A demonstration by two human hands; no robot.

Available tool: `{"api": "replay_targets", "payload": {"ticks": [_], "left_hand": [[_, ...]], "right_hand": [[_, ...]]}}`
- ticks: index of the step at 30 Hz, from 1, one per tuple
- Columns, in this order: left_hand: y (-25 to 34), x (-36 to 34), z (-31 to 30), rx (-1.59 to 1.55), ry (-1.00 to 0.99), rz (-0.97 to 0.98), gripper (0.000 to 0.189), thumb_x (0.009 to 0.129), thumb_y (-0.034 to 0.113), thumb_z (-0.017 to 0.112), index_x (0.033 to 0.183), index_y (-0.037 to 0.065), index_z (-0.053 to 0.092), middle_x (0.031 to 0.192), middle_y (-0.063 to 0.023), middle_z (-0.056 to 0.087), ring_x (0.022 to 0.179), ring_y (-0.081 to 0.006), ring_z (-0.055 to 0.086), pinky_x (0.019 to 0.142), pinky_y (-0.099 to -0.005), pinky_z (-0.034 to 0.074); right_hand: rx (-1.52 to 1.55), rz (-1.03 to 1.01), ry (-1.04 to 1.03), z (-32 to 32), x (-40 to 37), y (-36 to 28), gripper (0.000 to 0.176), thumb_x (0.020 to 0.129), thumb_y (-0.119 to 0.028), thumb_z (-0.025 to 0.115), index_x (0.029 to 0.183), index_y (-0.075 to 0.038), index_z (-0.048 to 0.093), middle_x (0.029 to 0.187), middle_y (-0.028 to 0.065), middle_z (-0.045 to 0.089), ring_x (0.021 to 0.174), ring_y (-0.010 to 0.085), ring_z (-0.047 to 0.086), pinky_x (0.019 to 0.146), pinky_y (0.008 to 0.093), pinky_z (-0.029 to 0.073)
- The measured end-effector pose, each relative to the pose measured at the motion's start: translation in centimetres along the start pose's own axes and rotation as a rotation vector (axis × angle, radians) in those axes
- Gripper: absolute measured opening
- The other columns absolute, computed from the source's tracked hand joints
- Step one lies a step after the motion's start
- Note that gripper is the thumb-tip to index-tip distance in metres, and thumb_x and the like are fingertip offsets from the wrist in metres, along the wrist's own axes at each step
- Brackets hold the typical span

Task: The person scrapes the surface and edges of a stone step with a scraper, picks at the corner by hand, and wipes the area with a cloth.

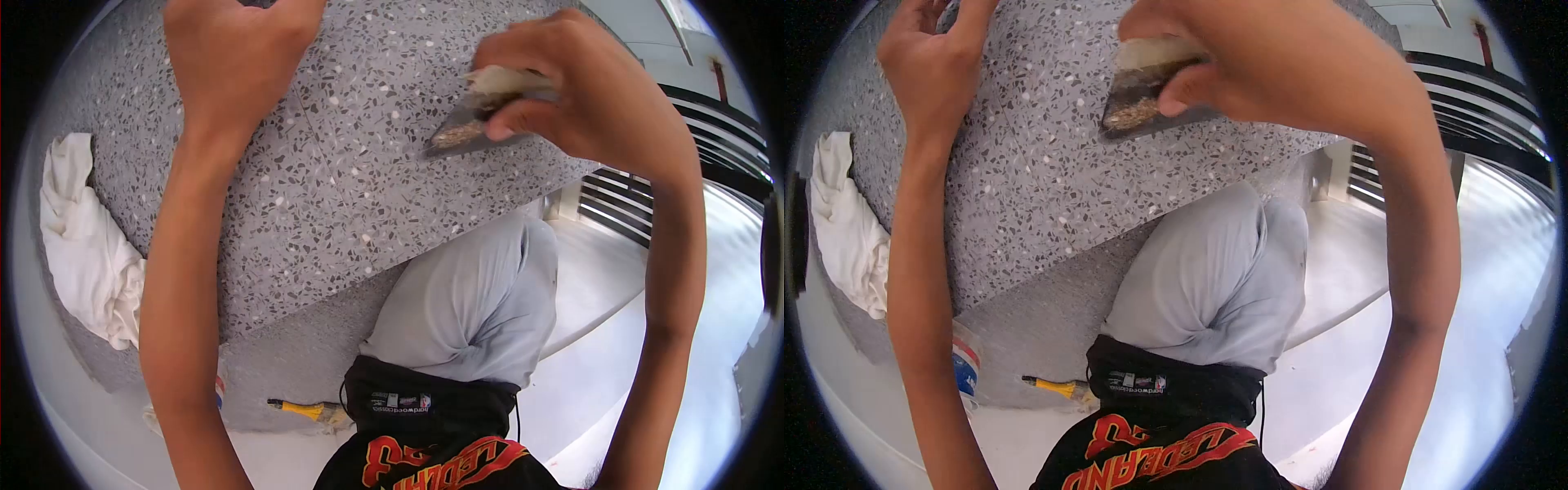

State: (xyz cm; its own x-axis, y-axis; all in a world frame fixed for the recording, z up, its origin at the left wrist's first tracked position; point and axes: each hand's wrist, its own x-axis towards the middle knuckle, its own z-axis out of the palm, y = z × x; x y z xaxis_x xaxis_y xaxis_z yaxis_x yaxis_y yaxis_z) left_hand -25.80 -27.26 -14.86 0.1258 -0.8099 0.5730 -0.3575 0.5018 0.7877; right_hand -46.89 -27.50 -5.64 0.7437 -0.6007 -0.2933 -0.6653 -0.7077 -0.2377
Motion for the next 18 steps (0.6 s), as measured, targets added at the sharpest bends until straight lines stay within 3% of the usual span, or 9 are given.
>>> {"api": "replay_targets", "payload": {"ticks": [1, 4, 7, 9, 12, 15, 18], "left_hand": [[-0.3, 0.0, -0.1, -0.04, -0.012, -0.054, 0.009, 0.079, 0.005, 0.061, 0.087, 0.002, 0.062, 0.09, -0.0055, 0.063, 0.087, -0.0149, 0.059, 0.084, -0.0291, 0.046], [-2.8, -0.2, 0.4, 0.058, 0.073, 0.149, 0.009, 0.078, 0.005, 0.061, 0.086, 0.001, 0.062, 0.09, -0.0062, 0.063, 0.087, -0.0151, 0.059, 0.083, -0.029, 0.046], [-2.1, 0.0, 0.5, 0.096, 0.094, 0.141, 0.01, 0.077, 0.004, 0.061, 0.086, 0.0, 0.062, 0.089, -0.0072, 0.063, 0.086, -0.0158, 0.059, 0.083, -0.0286, 0.045], [-2.0, 0.2, 0.4, 0.127, 0.063, 0.166, 0.01, 0.077, 0.004, 0.061, 0.085, 0.001, 0.062, 0.088, -0.0076, 0.062, 0.085, -0.0175, 0.059, 0.08, -0.029, 0.045], [-2.0, 0.2, 0.4, 0.182, 0.071, 0.19, 0.01, 0.075, 0.005, 0.062, 0.085, 0.001, 0.062, 0.086, -0.0083, 0.062, 0.083, -0.0194, 0.059, 0.078, -0.0299, 0.045], [-2.0, 0.2, 0.5, 0.161, 0.094, 0.175, 0.01, 0.075, 0.005, 0.062, 0.084, 0.002, 0.061, 0.086, -0.009, 0.061, 0.083, -0.0205, 0.058, 0.076, -0.0303, 0.045], [-1.6, 0.3, 0.5, 0.138, 0.087, 0.162, 0.01, 0.074, 0.004, 0.061, 0.084, 0.002, 0.06, 0.086, -0.0095, 0.061, 0.083, -0.0209, 0.058, 0.075, -0.0303, 0.045]], "right_hand": [[-0.003, -0.005, -0.008, -0.2, 0.6, -0.2, 0.035, 0.063, -0.016, 0.079, 0.092, -0.004, 0.064, 0.084, 0.008, 0.063, 0.076, 0.0233, 0.058, 0.074, 0.0358, 0.043], [0.065, 0.011, -0.207, -0.6, 1.6, -1.5, 0.029, 0.08, -0.014, 0.068, 0.104, -0.003, 0.055, 0.085, 0.0131, 0.062, 0.091, 0.0294, 0.058, 0.081, 0.0405, 0.044], [-0.039, -0.057, -0.042, -0.6, 0.6, -2.2, 0.032, 0.069, -0.006, 0.066, 0.099, -0.006, 0.055, 0.083, 0.0077, 0.058, 0.084, 0.0243, 0.057, 0.079, 0.0349, 0.039], [0.005, -0.012, -0.039, -0.4, 0.6, -2.1, 0.038, 0.074, -0.017, 0.074, 0.106, -0.006, 0.056, 0.091, 0.009, 0.062, 0.089, 0.0252, 0.058, 0.079, 0.0366, 0.041], [-0.147, -0.065, 0.13, 0.9, 0.6, -2.2, 0.039, 0.066, -0.012, 0.077, 0.101, -0.007, 0.061, 0.091, 0.006, 0.061, 0.087, 0.0219, 0.056, 0.079, 0.0367, 0.04], [-0.172, -0.19, 0.269, 1.4, 1.0, -1.6, 0.045, 0.064, -0.01, 0.078, 0.105, -0.009, 0.058, 0.094, 0.0048, 0.058, 0.092, 0.0222, 0.053, 0.08, 0.0374, 0.036], [-0.122, -0.16, 0.292, 1.7, 0.9, -1.7, 0.044, 0.062, -0.01, 0.079, 0.1, -0.009, 0.057, 0.089, 0.0052, 0.056, 0.088, 0.0241, 0.052, 0.077, 0.037, 0.035]]}}
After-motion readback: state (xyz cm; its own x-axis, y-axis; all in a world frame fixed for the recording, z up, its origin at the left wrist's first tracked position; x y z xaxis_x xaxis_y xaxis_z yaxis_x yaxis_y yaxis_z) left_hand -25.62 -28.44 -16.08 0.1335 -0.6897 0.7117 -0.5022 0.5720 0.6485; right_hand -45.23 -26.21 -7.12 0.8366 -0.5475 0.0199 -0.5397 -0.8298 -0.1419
